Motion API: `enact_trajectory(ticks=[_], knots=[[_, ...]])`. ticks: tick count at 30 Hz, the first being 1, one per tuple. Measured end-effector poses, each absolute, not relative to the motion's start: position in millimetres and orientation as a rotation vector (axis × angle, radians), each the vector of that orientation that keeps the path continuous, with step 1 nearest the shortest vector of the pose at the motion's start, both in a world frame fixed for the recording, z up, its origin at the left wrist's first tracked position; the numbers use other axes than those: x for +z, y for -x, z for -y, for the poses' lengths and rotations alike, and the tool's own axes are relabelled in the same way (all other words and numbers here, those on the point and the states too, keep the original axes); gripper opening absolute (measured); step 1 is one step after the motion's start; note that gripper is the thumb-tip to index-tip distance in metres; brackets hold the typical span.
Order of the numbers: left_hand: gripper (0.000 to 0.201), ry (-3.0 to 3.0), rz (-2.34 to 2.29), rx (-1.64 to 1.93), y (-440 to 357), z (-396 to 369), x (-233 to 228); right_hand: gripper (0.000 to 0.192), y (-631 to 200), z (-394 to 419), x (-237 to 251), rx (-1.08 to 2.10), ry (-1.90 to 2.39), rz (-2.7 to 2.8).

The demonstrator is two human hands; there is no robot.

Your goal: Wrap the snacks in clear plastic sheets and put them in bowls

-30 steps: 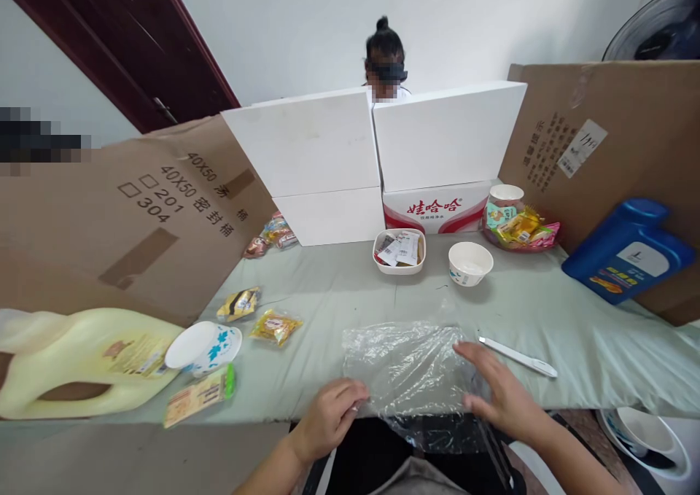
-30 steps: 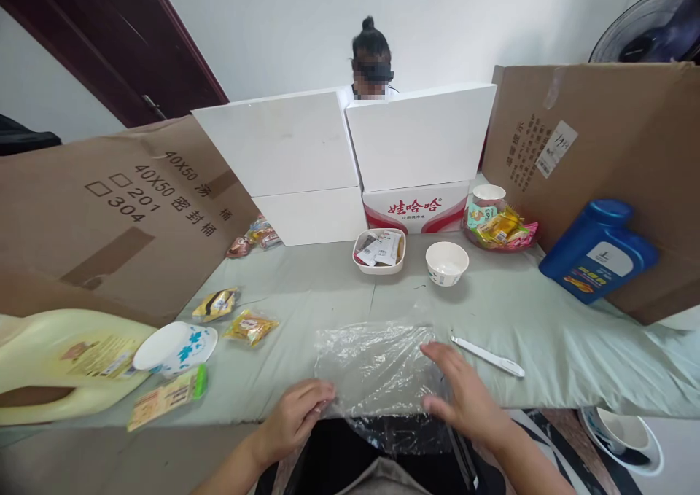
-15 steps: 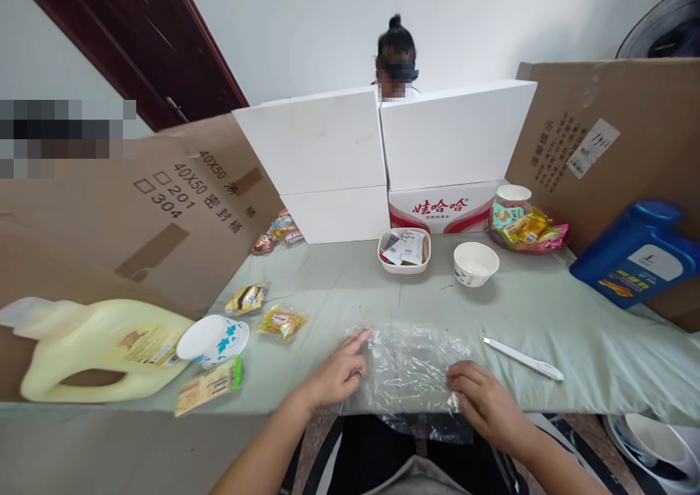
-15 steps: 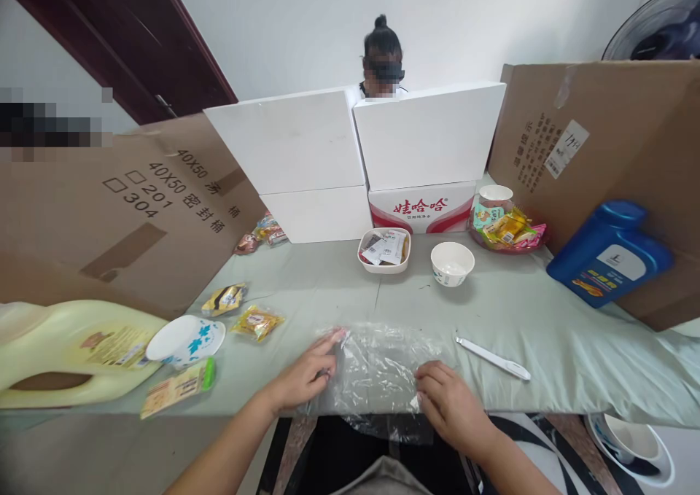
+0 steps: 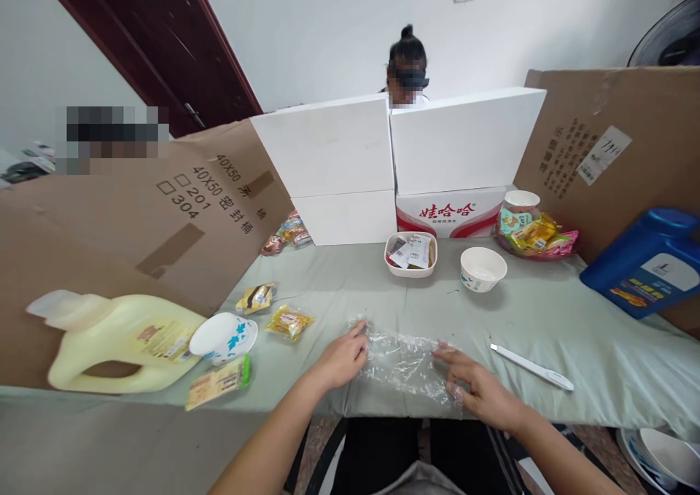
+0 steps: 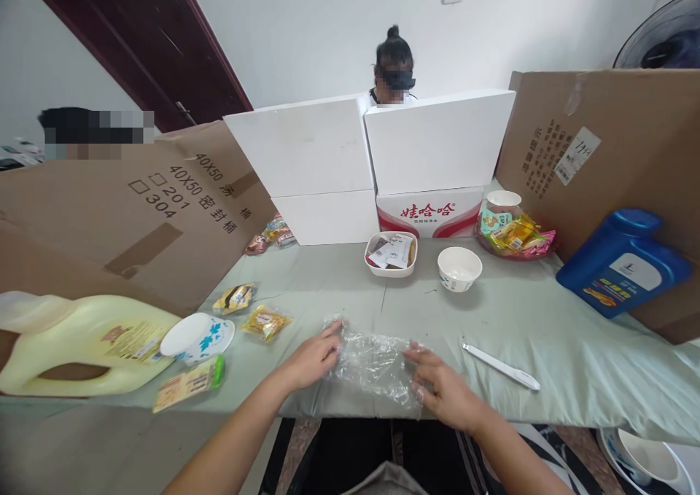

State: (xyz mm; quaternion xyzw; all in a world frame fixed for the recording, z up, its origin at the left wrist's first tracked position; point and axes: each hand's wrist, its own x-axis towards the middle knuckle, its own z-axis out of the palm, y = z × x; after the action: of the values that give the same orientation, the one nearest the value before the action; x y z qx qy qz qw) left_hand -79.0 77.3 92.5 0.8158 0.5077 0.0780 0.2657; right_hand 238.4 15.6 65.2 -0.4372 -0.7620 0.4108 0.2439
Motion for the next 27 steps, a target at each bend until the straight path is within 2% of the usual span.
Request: enact_trajectory(ticks=[3, 8, 14, 19, 23, 27], knots=[[0.017, -2.182, -1.443, 0.268, 86, -79, 88, 0.042, -242, -23, 55, 1.065, 1.253, 1.989], [0.017, -2.048, -1.437, 0.386, 101, -82, 82, 0.042, -244, -25, 43, 1.153, 1.316, 1.730], [0.020, -1.975, -1.427, 0.572, 98, -82, 76, 0.030, -236, -29, 26, 1.333, 1.458, 1.450], [0.028, -1.983, -1.525, 0.530, 87, -84, 72, 0.056, -228, -47, 30, 1.282, 1.489, 1.397], [0.022, -2.066, -1.587, 0.486, 80, -87, 67, 0.036, -216, -73, 34, 1.233, 1.424, 1.433], [0.023, -2.119, -1.615, 0.402, 76, -86, 60, 0.036, -205, -96, 25, 1.230, 1.428, 1.345]])
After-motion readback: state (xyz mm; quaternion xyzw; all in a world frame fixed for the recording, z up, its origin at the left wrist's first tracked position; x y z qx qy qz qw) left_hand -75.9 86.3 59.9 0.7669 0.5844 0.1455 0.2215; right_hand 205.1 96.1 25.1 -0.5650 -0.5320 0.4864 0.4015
